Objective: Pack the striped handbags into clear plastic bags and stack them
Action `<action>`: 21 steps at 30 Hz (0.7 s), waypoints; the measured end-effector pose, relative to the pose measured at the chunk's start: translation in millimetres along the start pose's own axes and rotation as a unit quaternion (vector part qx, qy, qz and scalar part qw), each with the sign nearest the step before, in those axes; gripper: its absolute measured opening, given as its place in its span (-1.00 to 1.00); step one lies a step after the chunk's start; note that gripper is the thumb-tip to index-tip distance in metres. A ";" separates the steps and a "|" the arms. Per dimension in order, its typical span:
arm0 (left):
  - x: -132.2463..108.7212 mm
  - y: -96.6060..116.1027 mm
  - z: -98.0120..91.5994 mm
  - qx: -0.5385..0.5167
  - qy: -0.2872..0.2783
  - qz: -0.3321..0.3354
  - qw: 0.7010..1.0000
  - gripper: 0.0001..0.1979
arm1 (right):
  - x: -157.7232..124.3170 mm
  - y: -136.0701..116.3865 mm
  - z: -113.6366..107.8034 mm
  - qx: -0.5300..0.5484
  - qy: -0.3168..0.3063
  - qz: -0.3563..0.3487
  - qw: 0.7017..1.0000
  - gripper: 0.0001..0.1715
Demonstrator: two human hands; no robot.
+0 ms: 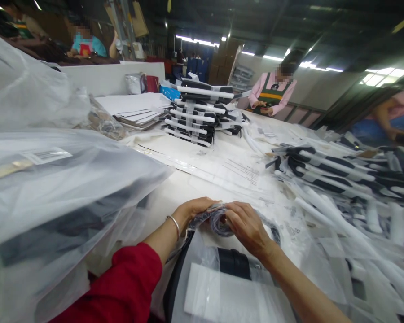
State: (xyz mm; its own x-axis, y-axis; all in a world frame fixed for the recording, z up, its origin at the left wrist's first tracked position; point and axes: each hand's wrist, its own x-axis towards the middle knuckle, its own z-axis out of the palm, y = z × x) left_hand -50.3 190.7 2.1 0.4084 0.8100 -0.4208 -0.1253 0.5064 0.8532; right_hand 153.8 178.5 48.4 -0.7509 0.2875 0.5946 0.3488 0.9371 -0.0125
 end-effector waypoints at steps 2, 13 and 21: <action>1.6 3.6 0.0 -0.012 -0.031 0.010 0.999 -0.65 | -2.0 -0.5 0.1 -0.005 0.002 -0.008 1.000 -0.75; 11.5 4.7 3.0 0.037 -0.045 0.024 0.998 -0.65 | 0.1 -3.4 0.8 -0.002 0.003 -0.009 1.000 -0.78; 14.8 15.4 12.0 0.217 0.109 0.023 0.970 -0.87 | -12.2 3.4 15.2 0.047 -0.034 0.026 0.998 -0.78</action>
State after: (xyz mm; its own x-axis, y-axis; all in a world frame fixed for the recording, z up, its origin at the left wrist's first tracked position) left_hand -35.3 207.0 12.7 0.2054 0.8958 -0.3940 0.2728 0.3342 0.9021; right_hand 155.6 181.1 28.9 -0.7704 0.3453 0.5360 0.3358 0.9344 -0.1192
